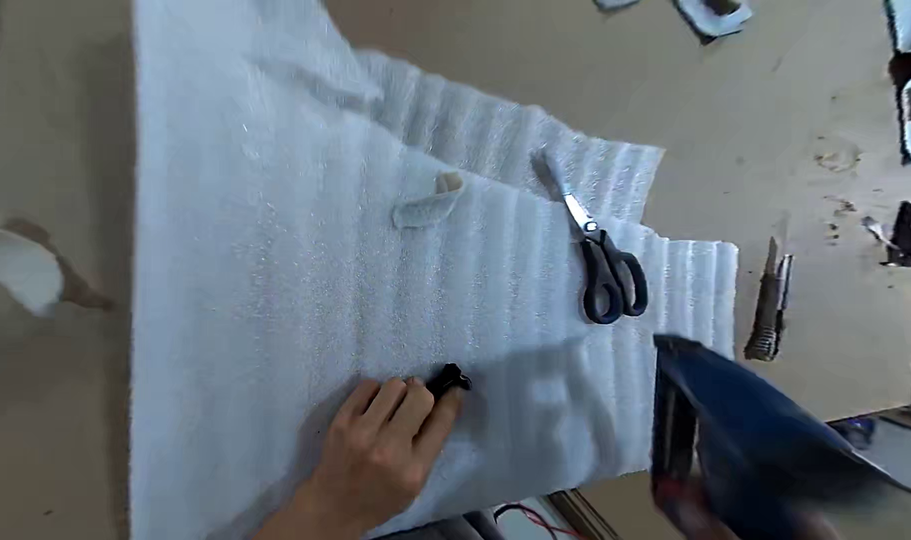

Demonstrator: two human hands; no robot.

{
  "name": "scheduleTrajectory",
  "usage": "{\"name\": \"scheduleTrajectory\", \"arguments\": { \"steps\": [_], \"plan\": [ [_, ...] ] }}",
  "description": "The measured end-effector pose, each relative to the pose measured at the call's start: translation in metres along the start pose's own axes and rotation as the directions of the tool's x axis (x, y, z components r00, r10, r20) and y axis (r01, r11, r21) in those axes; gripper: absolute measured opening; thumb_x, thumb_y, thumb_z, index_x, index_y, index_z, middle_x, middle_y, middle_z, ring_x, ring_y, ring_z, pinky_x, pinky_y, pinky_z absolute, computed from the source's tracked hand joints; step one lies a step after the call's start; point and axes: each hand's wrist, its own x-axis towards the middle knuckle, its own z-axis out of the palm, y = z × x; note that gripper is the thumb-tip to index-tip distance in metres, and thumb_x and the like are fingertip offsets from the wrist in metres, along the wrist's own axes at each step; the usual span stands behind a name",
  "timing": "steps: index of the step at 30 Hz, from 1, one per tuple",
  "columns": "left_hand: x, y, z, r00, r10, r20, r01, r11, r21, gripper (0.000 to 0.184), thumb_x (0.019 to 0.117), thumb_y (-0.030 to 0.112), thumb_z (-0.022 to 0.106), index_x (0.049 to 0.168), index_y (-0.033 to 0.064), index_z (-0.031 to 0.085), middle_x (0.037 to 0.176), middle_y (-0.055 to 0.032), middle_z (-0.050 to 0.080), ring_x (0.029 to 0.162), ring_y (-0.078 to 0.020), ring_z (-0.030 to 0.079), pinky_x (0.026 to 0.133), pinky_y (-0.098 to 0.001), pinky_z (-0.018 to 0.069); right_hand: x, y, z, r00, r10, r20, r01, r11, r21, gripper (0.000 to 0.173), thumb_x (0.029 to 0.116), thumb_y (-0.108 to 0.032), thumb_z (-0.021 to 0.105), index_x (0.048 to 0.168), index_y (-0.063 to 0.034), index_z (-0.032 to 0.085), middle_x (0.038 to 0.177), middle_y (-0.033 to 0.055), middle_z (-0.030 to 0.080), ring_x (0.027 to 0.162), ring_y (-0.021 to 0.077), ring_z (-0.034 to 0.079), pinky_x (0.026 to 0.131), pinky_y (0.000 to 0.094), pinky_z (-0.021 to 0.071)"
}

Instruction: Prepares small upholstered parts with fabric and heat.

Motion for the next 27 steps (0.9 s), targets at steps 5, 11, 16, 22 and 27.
{"name": "scheduleTrajectory", "arguments": {
  "steps": [5,11,16,22,27],
  "plan": [
    [0.012,0.023,-0.032,0.964,-0.169,-0.203,0.062,0.893,-0.446,0.014,0.1006,0.019,0.066,0.114,0.0165,0.070,0.100,-0.0015,0.073,0.090,-0.0100,0.070,0.079,-0.0244,0.0600,0.044,0.046,0.036,0.985,-0.016,-0.174,-0.033,0.961,-0.275,0.075,0.0909,-0.030,0.061,0.155,0.0017,0.039,0.127,0.0316,0.063,0.110,0.0510,0.064,0.088,0.0712,0.0493],
    [0.037,0.065,-0.073,0.938,-0.141,-0.316,-0.111,0.743,-0.660,0.032,0.0994,0.015,0.066,0.130,0.0220,0.061,0.116,0.0037,0.072,0.105,-0.0101,0.071,0.091,-0.0257,0.0612,0.007,-0.031,0.015,0.834,-0.402,-0.379,0.506,0.830,0.233,0.030,0.0997,-0.026,0.065,0.125,-0.0094,0.068,0.110,0.0072,0.072,0.096,0.0128,0.071,0.079,0.0320,0.0634],
    [0.046,0.089,-0.083,0.938,-0.063,-0.342,-0.192,0.727,-0.660,0.033,0.0991,0.011,0.065,0.130,0.0213,0.058,0.114,0.0028,0.073,0.102,-0.0122,0.072,0.089,-0.0289,0.0625,-0.014,-0.079,0.020,0.716,-0.575,-0.395,0.686,0.476,0.551,0.043,0.0925,-0.016,0.076,0.132,-0.0045,0.064,0.116,0.0102,0.068,0.099,0.0114,0.069,0.082,0.0269,0.0631],
    [0.048,0.095,-0.096,0.958,0.017,-0.285,-0.202,0.746,-0.635,0.029,0.0994,0.014,0.065,0.127,0.0184,0.058,0.118,-0.0003,0.073,0.110,-0.0150,0.071,0.095,-0.0324,0.0614,-0.008,-0.069,0.021,0.641,-0.626,-0.445,0.740,0.348,0.576,0.021,0.0946,-0.017,0.075,0.115,-0.0103,0.075,0.110,0.0057,0.066,0.098,0.0068,0.066,0.083,0.0196,0.0590],
    [0.052,0.100,-0.138,0.984,-0.085,-0.158,-0.036,0.772,-0.635,0.020,0.1024,0.024,0.060,0.119,0.0164,0.068,0.111,0.0011,0.073,0.104,-0.0110,0.069,0.091,-0.0303,0.0598,-0.008,-0.072,0.007,0.452,-0.742,-0.495,0.876,0.475,0.088,0.013,0.1010,-0.015,0.064,0.110,-0.0069,0.069,0.119,0.0119,0.074,0.109,0.0138,0.072,0.087,0.0229,0.0618]
  ]
}}
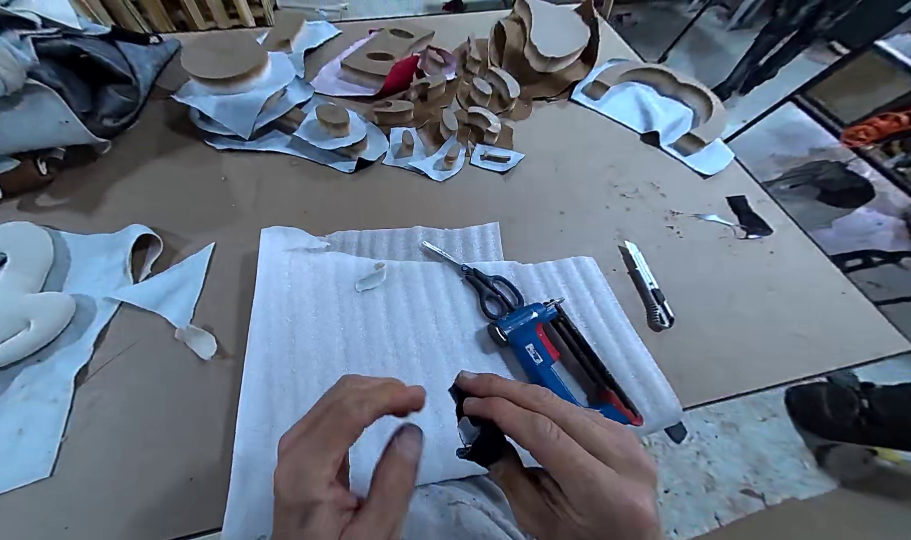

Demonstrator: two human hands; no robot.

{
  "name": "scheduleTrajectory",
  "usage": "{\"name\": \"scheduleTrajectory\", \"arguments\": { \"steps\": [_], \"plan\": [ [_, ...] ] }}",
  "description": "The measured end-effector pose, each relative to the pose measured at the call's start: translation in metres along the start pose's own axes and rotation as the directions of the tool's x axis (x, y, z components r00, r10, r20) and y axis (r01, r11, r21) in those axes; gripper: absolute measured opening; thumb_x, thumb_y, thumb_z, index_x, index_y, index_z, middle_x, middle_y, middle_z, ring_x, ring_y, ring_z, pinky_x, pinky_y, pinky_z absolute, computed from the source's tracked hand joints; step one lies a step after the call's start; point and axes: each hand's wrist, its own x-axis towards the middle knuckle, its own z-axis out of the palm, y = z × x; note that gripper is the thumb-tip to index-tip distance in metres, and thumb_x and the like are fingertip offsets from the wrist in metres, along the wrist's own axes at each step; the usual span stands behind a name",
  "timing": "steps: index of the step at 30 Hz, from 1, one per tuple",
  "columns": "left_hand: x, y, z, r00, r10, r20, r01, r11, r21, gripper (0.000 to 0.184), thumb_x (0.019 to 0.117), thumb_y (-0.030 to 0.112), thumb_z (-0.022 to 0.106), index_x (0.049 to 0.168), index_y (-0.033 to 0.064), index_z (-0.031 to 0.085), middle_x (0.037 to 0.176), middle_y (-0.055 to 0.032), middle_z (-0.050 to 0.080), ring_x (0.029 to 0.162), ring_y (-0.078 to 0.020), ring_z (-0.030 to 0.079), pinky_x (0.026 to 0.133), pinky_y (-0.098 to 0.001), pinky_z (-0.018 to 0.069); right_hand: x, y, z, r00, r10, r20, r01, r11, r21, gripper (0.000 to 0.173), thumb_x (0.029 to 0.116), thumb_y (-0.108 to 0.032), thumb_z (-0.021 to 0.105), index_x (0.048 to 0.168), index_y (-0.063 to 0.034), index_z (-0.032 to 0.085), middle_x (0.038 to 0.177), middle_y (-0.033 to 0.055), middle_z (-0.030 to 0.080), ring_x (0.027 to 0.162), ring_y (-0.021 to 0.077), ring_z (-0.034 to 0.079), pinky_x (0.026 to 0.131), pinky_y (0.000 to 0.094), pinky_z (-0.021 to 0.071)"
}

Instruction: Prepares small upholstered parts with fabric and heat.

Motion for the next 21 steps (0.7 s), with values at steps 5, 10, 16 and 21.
{"name": "scheduleTrajectory", "arguments": {
  "steps": [5,10,16,21],
  "plan": [
    [0.009,0.017,-0.004,0.990,0.094,0.102,-0.092,0.996,-0.021,0.020,0.0998,0.019,0.066,0.115,0.0098,0.075,0.106,-0.0035,0.071,0.101,-0.0095,0.068,0.086,-0.0247,0.0594,0.008,-0.007,-0.003,0.991,-0.128,0.043,0.132,0.983,-0.124,0.012,0.0992,-0.009,0.065,0.109,-0.0070,0.071,0.113,0.0116,0.075,0.100,0.0149,0.073,0.081,0.0213,0.0600],
    [0.010,0.021,-0.006,0.993,0.060,0.106,-0.057,0.998,-0.034,0.015,0.1018,0.019,0.065,0.102,0.0066,0.074,0.099,-0.0032,0.070,0.094,-0.0051,0.067,0.081,-0.0190,0.0581,0.007,-0.013,0.002,0.990,-0.142,0.007,0.142,0.983,-0.115,0.010,0.1005,-0.012,0.063,0.106,-0.0071,0.069,0.108,0.0104,0.076,0.097,0.0119,0.073,0.079,0.0186,0.0588],
    [0.006,0.037,-0.001,0.994,-0.044,0.101,0.067,0.968,-0.241,0.017,0.1024,0.018,0.063,0.100,0.0032,0.071,0.099,-0.0038,0.067,0.095,-0.0047,0.065,0.083,-0.0190,0.0569,-0.001,-0.025,0.009,0.985,-0.128,-0.118,0.117,0.988,-0.100,0.010,0.0998,-0.015,0.063,0.106,-0.0080,0.067,0.109,0.0054,0.075,0.101,0.0072,0.071,0.085,0.0157,0.0564],
    [0.003,0.020,0.004,0.982,0.189,0.009,-0.188,0.979,-0.084,0.013,0.1012,0.019,0.065,0.104,0.0086,0.073,0.101,-0.0011,0.070,0.097,-0.0049,0.066,0.085,-0.0175,0.0558,-0.006,-0.029,0.017,0.986,0.007,-0.165,0.003,0.998,0.059,0.010,0.0983,-0.016,0.067,0.103,-0.0065,0.066,0.108,0.0044,0.075,0.103,0.0071,0.072,0.086,0.0169,0.0600]
  ]
}}
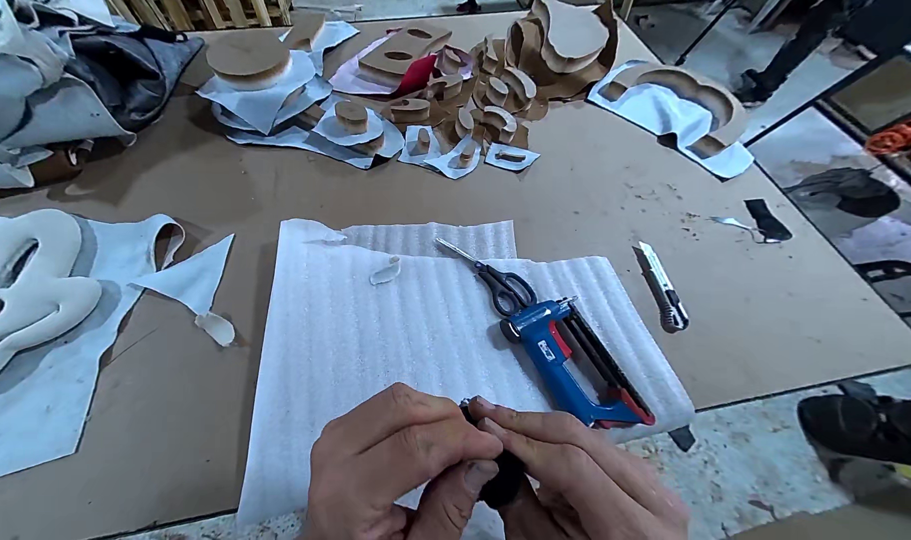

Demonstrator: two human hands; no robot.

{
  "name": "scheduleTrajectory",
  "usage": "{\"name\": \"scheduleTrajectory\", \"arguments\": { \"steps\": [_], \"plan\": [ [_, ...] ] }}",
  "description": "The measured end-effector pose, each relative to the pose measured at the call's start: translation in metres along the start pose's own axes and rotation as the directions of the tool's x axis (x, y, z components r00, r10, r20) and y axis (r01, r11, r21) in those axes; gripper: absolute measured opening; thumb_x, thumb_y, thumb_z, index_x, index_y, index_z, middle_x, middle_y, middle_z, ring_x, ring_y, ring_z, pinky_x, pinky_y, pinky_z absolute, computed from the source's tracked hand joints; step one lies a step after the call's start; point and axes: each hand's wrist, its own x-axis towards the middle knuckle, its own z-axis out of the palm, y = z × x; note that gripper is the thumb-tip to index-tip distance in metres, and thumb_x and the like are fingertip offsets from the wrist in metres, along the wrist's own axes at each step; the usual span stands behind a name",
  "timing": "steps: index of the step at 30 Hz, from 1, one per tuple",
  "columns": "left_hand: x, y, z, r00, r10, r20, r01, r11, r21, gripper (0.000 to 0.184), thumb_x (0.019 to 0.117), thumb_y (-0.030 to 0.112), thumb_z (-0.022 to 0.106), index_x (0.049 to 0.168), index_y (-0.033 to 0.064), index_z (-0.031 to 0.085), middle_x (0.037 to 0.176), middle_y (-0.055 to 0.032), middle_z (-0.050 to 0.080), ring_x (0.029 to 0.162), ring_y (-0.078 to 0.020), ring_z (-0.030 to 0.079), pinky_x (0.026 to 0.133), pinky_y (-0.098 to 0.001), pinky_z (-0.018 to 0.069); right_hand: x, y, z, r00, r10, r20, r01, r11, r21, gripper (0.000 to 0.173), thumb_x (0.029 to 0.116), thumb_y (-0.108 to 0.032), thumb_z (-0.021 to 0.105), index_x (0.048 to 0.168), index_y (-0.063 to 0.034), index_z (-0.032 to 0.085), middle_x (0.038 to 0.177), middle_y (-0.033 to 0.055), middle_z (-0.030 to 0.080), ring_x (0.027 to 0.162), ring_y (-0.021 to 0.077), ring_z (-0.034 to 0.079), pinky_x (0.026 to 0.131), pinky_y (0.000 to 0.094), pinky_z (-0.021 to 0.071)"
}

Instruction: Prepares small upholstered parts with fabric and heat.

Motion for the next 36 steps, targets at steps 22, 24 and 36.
{"name": "scheduleTrajectory", "arguments": {
  "steps": [22,24,36],
  "plan": [
    [0.005,-0.013,0.006,0.993,-0.097,-0.069,0.096,0.995,-0.017,0.021,0.1019,0.029,0.065,0.095,0.0100,0.072,0.094,0.0028,0.067,0.090,-0.0017,0.064,0.077,-0.0151,0.0549,0.000,0.001,0.019,0.952,0.301,0.062,-0.295,0.840,0.454,0.016,0.0984,-0.016,0.070,0.098,-0.0003,0.068,0.089,0.0047,0.069,0.080,0.0036,0.070,0.070,0.0177,0.0619],
    [0.006,-0.015,0.007,0.992,-0.097,-0.085,0.096,0.995,-0.005,0.022,0.1019,0.030,0.065,0.094,0.0109,0.072,0.093,0.0035,0.066,0.088,-0.0012,0.064,0.075,-0.0148,0.0545,0.000,0.002,0.020,0.941,0.327,0.084,-0.323,0.801,0.504,0.015,0.0982,-0.015,0.070,0.098,0.0000,0.068,0.088,0.0045,0.069,0.079,0.0036,0.070,0.069,0.0182,0.0617],
    [-0.018,-0.072,-0.002,0.959,-0.258,0.118,0.221,0.940,0.259,0.028,0.0999,0.034,0.067,0.110,0.0100,0.076,0.116,-0.0026,0.075,0.107,-0.0122,0.072,0.091,-0.0332,0.0624,-0.030,0.076,0.049,0.686,0.636,0.353,-0.695,0.431,0.575,0.011,0.0868,-0.016,0.081,0.091,-0.0054,0.079,0.093,0.0047,0.068,0.083,0.0092,0.066,0.073,0.0230,0.0587]
  ]
}}
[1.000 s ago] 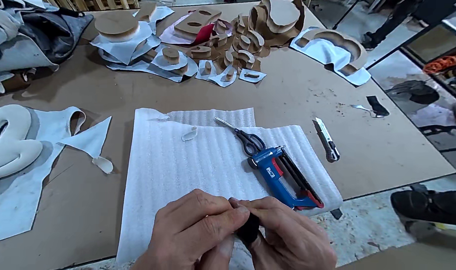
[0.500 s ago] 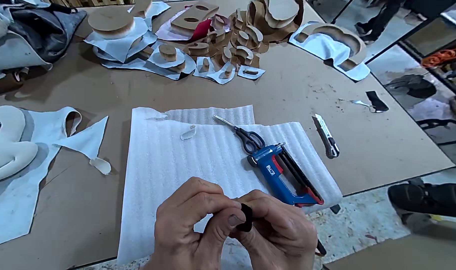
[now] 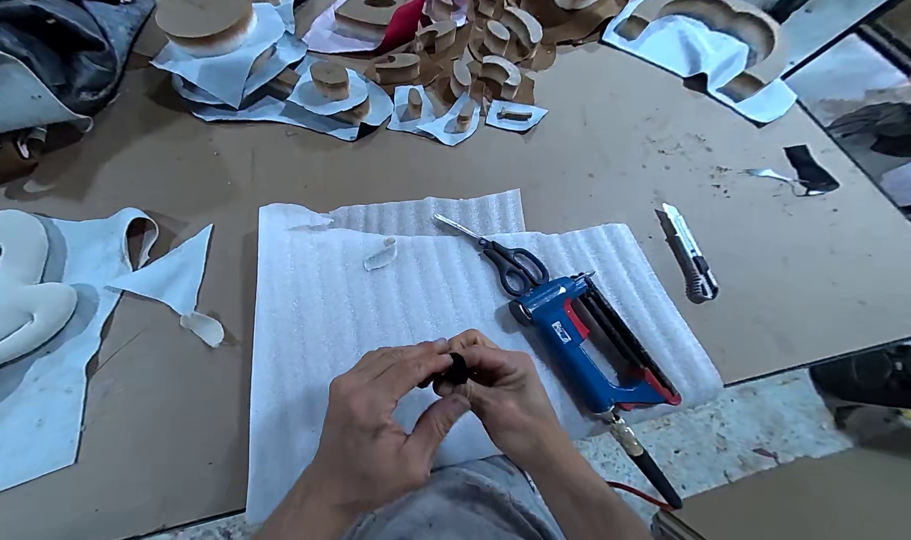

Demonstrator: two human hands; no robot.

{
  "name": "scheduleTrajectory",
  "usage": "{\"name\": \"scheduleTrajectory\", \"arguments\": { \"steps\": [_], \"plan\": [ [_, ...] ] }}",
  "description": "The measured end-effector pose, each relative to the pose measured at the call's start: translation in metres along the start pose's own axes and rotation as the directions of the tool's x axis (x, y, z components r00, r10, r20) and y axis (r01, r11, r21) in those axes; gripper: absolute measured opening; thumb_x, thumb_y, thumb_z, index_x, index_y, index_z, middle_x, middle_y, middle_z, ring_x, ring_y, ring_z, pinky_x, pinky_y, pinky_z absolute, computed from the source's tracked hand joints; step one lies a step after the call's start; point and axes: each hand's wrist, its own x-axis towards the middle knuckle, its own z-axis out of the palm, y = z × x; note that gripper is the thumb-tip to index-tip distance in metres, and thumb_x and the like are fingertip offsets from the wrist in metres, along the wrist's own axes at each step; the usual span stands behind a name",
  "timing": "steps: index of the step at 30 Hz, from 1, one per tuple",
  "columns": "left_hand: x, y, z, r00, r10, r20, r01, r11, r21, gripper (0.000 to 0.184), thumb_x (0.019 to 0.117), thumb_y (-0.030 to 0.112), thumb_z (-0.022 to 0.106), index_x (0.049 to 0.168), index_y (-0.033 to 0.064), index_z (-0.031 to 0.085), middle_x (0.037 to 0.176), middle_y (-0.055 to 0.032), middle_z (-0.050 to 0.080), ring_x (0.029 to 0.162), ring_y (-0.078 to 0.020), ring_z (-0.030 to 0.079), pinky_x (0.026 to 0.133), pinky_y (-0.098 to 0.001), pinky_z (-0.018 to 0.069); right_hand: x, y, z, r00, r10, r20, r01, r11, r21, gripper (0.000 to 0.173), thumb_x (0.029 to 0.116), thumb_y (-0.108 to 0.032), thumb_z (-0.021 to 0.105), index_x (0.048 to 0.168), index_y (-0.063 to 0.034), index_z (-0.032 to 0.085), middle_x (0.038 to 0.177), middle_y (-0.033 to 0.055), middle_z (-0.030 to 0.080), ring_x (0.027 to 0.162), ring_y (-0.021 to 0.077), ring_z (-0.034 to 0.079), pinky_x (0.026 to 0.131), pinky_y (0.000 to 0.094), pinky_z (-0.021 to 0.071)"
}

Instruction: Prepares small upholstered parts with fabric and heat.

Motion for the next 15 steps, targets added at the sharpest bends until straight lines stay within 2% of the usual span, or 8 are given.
{"name": "scheduleTrajectory", "arguments": {
  "steps": [4,7,10,12,13,14,15],
  "plan": [
    [-0.003,-0.023,0.019,0.995,-0.080,-0.059,0.083,0.996,0.033,0.014,0.0959,0.021,0.071,0.097,0.0087,0.078,0.115,-0.0045,0.077,0.106,-0.0122,0.074,0.089,-0.0297,0.0640,0.011,0.021,-0.005,0.988,0.149,-0.048,-0.152,0.986,-0.068,0.011,0.0844,-0.006,0.080,0.095,-0.0049,0.079,0.093,0.0063,0.073,0.081,0.0123,0.070,0.074,0.0263,0.0616],
    [-0.001,-0.047,0.035,0.995,-0.074,-0.065,0.083,0.987,0.137,0.012,0.0953,0.017,0.070,0.098,0.0096,0.079,0.115,-0.0024,0.076,0.106,-0.0099,0.072,0.090,-0.0279,0.0623,0.019,0.034,-0.005,0.947,0.254,-0.195,-0.275,0.957,-0.088,0.024,0.0793,0.002,0.080,0.101,-0.0063,0.073,0.085,0.0065,0.072,0.071,0.0142,0.068,0.067,0.0277,0.0603],
    [-0.001,-0.080,0.056,0.996,-0.067,-0.061,0.078,0.976,0.203,0.013,0.0938,0.017,0.071,0.099,0.0107,0.080,0.104,0.0002,0.073,0.101,-0.0083,0.068,0.088,-0.0257,0.0588,0.027,0.054,-0.010,0.918,0.283,-0.278,-0.347,0.912,-0.218,0.032,0.0822,0.004,0.077,0.110,-0.0095,0.068,0.089,0.0027,0.074,0.073,0.0120,0.071,0.068,0.0275,0.0616],
    [-0.008,-0.097,0.065,0.995,-0.074,-0.067,0.089,0.960,0.266,0.013,0.0945,0.022,0.070,0.098,0.0153,0.081,0.100,0.0043,0.073,0.104,-0.0108,0.064,0.092,-0.0299,0.0520,0.024,0.062,-0.015,0.945,0.205,-0.254,-0.310,0.809,-0.500,0.030,0.0862,-0.003,0.075,0.114,-0.0126,0.069,0.095,-0.0034,0.076,0.079,0.0062,0.073,0.071,0.0262,0.0637],
    [-0.012,-0.101,0.068,0.994,-0.080,-0.074,0.099,0.952,0.289,0.013,0.0951,0.023,0.070,0.098,0.0170,0.081,0.101,0.0056,0.074,0.105,-0.0129,0.060,0.092,-0.0341,0.0454,0.021,0.064,-0.015,0.972,0.103,-0.211,-0.220,0.711,-0.667,0.030,0.0855,-0.007,0.073,0.114,-0.0133,0.071,0.096,-0.0049,0.076,0.079,0.0049,0.072,0.070,0.0268,0.0634],
    [-0.015,-0.104,0.070,0.994,-0.079,-0.081,0.101,0.947,0.304,0.013,0.0951,0.022,0.069,0.097,0.0175,0.081,0.102,0.0056,0.074,0.104,-0.0132,0.059,0.091,-0.0352,0.0427,0.020,0.063,-0.015,0.987,0.001,-0.161,-0.130,0.594,-0.794,0.031,0.0826,-0.009,0.072,0.113,-0.0135,0.074,0.097,-0.0038,0.074,0.078,0.0067,0.071,0.066,0.0285,0.0618],
    [-0.018,-0.104,0.072,0.993,-0.077,-0.085,0.100,0.944,0.315,0.014,0.0945,0.020,0.068,0.097,0.0167,0.082,0.102,0.0044,0.074,0.101,-0.0117,0.061,0.089,-0.0320,0.0463,0.018,0.060,-0.015,0.991,-0.060,-0.117,-0.073,0.492,-0.867,0.031,0.0808,-0.012,0.072,0.111,-0.0152,0.076,0.100,-0.0023,0.072,0.079,0.0088,0.069,0.064,0.0291,0.0597]
  ]
}}
